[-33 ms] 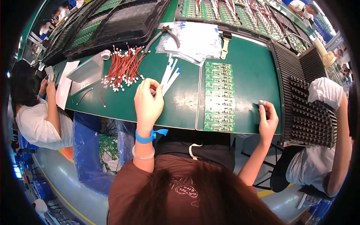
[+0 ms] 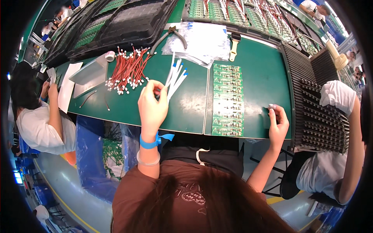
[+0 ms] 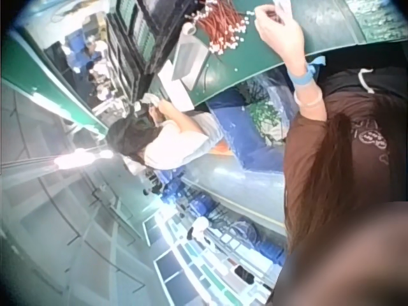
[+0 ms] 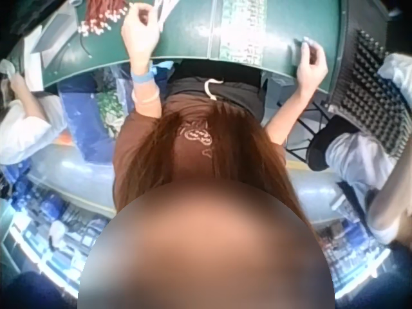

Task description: Connecting ribbon cables and wire harnesses to printed circuit boards at a factory assembly line.

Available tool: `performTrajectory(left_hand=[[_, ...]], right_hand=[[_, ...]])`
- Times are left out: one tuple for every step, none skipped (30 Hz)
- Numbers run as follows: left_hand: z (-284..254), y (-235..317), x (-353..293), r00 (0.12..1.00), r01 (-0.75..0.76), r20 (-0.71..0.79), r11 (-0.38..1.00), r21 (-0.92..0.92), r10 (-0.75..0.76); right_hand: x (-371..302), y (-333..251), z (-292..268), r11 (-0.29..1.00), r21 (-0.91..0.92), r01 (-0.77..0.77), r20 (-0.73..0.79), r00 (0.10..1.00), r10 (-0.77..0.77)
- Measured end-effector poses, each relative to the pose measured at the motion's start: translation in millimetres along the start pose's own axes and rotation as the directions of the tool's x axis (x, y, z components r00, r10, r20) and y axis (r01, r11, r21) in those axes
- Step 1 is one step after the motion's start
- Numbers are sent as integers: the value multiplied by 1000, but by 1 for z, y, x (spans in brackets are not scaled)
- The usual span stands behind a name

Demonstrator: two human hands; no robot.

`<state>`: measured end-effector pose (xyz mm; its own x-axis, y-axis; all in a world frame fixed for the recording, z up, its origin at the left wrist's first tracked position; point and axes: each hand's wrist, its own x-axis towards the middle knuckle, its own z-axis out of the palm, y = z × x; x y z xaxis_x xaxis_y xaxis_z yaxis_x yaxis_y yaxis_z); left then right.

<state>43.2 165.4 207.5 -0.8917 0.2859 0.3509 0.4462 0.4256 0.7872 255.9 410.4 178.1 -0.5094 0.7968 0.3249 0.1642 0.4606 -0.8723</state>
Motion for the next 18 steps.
performTrajectory(left_hand=[[-3,5,0,998,66,5,986,-153,-66],[-7,4,0,997,74,48,963,-260,-64],[-9,3,0,997,75,46,963,-259,-65],[-12,3,1,993,111,83,933,-342,-88],[-13,3,1,987,149,121,895,-421,-108],[-11,0,1,992,124,97,852,-509,-86],[-12,3,0,992,123,98,851,-510,-85],[-14,10,-1,981,190,144,778,-599,-130],[-16,13,-3,966,257,195,690,-676,-168],[-16,11,-6,963,259,245,629,-733,-111],[-15,13,-11,962,263,252,627,-733,-108],[-15,18,-18,949,287,307,598,-749,-72],[-12,25,-25,931,315,364,567,-761,-28],[-11,30,-35,929,300,370,552,-778,18],[-10,37,-43,915,320,402,540,-778,37],[-7,43,-50,897,342,438,532,-774,60],[-6,46,-58,881,363,468,525,-769,75],[-5,52,-64,871,373,483,518,-770,92]], right_hand=[[0,1,0,1000,1,0,2,1000,0],[0,1,-1,1000,0,15,0,1000,-15],[0,1,-1,1000,0,31,-2,1000,-31],[0,1,0,999,1,33,1,999,-33],[0,0,0,999,-6,44,1,999,-44],[-1,-1,0,998,-13,55,1,998,-55],[0,-2,-1,998,-14,55,0,998,-55],[0,-2,-2,1000,-8,18,26,1000,-17],[0,-3,-3,1000,-5,-21,52,998,21],[-1,-7,-3,1000,-8,-23,46,999,24],[-3,-15,-1,1000,-4,23,-15,1000,-23],[-7,-22,2,998,-5,68,-77,995,-68],[-13,-27,5,985,97,143,-134,983,-129],[-21,-38,6,985,123,124,-40,992,-120],[-29,-50,6,984,146,101,52,993,-110],[-35,-60,11,976,174,132,136,978,-156],[-41,-69,20,965,208,158,227,952,-205],[-47,-81,27,957,262,120,285,938,-196]])
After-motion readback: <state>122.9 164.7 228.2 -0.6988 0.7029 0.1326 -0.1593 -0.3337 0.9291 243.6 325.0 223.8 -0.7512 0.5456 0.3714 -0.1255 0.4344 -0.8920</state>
